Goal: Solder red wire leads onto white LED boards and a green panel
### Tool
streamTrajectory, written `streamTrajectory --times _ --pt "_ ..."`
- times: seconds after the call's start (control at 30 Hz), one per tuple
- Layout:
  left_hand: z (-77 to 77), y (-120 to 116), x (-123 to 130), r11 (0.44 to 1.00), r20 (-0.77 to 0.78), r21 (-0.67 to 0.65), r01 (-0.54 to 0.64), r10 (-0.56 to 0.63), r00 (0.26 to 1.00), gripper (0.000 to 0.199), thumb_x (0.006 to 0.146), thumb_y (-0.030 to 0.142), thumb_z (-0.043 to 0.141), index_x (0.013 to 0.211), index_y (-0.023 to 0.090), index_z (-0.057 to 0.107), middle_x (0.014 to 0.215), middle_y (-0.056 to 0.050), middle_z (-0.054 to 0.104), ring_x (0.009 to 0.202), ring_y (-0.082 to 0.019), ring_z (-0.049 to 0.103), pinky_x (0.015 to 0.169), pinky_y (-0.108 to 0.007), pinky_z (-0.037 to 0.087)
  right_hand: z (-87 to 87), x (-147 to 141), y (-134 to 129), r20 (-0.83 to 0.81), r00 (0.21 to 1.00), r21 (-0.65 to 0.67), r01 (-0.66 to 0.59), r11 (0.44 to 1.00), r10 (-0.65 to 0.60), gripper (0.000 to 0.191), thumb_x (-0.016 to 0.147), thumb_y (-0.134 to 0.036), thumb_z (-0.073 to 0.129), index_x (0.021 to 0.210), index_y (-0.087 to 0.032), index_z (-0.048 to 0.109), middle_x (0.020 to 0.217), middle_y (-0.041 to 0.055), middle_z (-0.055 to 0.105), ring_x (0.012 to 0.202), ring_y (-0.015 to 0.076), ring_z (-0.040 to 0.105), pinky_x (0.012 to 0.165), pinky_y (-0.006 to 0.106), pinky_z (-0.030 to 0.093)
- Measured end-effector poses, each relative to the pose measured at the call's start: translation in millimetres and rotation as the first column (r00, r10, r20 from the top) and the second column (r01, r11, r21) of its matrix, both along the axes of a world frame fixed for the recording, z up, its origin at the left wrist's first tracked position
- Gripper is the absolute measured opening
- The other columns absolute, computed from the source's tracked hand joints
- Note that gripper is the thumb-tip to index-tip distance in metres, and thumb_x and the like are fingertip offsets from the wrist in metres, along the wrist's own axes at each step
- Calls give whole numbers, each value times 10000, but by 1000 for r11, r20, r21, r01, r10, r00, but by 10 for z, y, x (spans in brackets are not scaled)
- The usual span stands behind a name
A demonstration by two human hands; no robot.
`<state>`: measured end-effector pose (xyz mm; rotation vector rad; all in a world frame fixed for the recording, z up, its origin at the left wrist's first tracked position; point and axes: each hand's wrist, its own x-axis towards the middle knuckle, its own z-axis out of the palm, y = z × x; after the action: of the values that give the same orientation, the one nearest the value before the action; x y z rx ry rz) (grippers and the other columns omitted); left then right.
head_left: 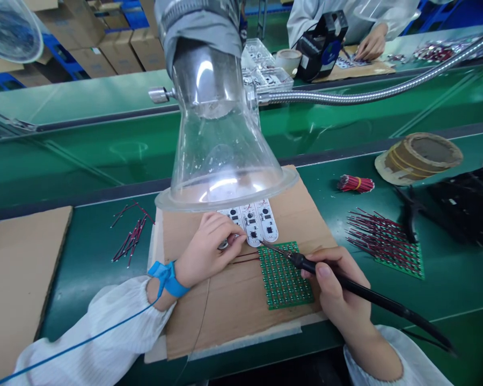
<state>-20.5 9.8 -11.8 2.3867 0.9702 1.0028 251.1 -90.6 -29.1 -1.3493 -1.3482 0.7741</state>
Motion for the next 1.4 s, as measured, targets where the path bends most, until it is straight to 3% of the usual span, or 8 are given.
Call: streamTrajectory --times 0.27,0.47,0.63,0.83,1.2,1.4 --pt "11 -5 0 1000 -2 -22 10 -10 1000 91 1046 161 618 974 215 634 811 18 657 787 -153 612 845 -359 460 -11 12 -7 11 1000 9 6 1000 -6 91 1060 -331 640 1054 -259 694 816 0 718 676 161 730 626 263 605" --pt "20 -2 3 1000 -4 -22 14 -14 1000 94 1038 152 624 965 212 628 790 25 626 792 -153 608 846 -355 461 -24 27 -24 49 997 -49 -54 997 56 61 1044 -310 667 1084 -272 690 847 8 741 674 164 744 591 248 608" --pt "15 -5 2 1000 -3 -26 18 -18 1000 103 1032 143 623 959 215 619 779 32 591 781 -151 591 849 -352 455 7 10 -4 34 999 -8 -42 999 42 79 1063 -329 637 1082 -271 687 834 -1 729 672 149 738 609 236 615" --pt "22 -12 -3 999 -20 -39 20 -21 1000 103 1030 144 622 951 209 626 773 32 567 798 -153 585 862 -353 451 12 17 5 78 990 -35 -113 993 115 63 1046 -307 662 1101 -284 684 799 -8 728 655 163 733 539 232 578" --pt "30 -21 14 1000 -42 -17 19 -20 999 127 1038 160 584 928 210 622 736 36 558 777 -153 561 853 -357 458 -21 40 -2 109 984 -31 -137 990 140 85 1033 -293 688 1117 -281 688 863 0 736 692 157 758 580 224 604" --pt "175 54 -196 990 41 -134 -51 57 998 84 1046 176 623 1009 190 697 873 -22 698 786 -141 639 714 -272 504 164 -30 71 -56 997 37 -42 998 44 98 1081 -331 622 1090 -255 682 832 -8 735 720 125 743 691 211 622"
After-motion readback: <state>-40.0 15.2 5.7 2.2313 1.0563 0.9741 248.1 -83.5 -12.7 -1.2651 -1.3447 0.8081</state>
